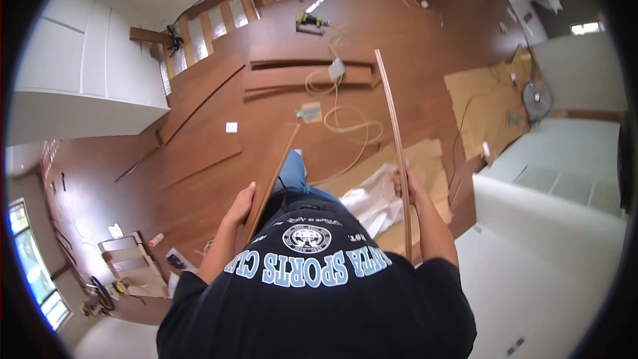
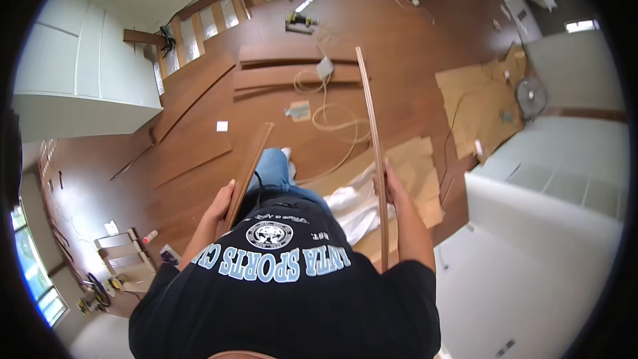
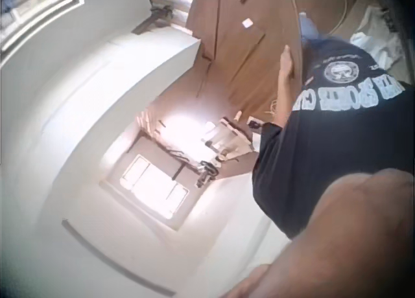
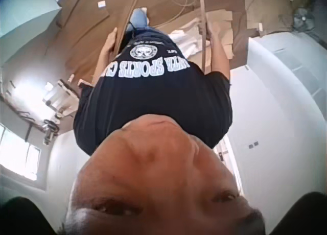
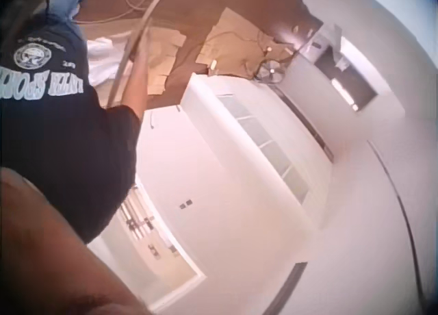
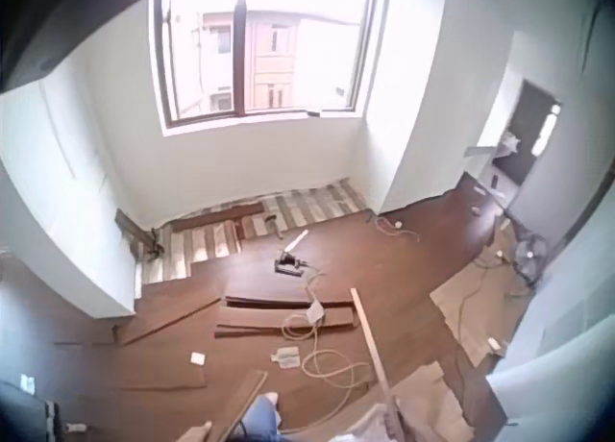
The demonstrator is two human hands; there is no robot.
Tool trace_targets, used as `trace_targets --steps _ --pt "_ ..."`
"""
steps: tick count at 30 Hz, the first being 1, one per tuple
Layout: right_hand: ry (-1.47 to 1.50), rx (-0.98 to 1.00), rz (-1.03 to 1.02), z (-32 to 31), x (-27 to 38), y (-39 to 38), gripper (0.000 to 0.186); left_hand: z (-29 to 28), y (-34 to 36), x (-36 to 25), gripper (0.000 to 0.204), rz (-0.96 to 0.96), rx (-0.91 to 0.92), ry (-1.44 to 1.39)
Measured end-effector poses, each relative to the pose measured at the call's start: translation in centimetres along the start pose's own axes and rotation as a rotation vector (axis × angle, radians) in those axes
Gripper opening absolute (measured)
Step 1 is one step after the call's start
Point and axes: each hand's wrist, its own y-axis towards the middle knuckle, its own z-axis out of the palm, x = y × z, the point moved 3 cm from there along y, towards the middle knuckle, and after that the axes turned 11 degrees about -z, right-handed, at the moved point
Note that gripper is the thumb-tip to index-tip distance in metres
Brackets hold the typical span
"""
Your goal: The person marks a wood plank with a pencil, cuts it using a table saw, and then hammers the plank into place on a wooden frame using a nail gun and a hammer.
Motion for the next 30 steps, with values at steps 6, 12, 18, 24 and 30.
trace_targets --steps 6,12,18,24,30 --pt "-0.308 -0.332 0.028 -2.4 12.8 1.4 0.083 6.5 12.7 -19.7 0.060 0.197 0.104 0.317" --pt "-0.206 -0.430 0.040 -11.5 15.7 0.7 0.080 12.7 21.4 -35.9 0.072 0.095 0.201 0.594" --pt "-0.158 -0.452 0.092 -19.6 25.0 8.0 0.080 20.1 28.8 -46.2 0.074 0.018 0.220 0.538" --pt "-0.249 -0.441 0.075 -35.8 37.5 21.5 0.080 32.6 36.8 -59.1 0.066 -0.268 0.189 0.046" --pt "-0.684 -0.386 0.108 -48.1 60.9 37.7 0.084 43.0 38.6 -74.2 0.068 -0.208 0.036 0.112"
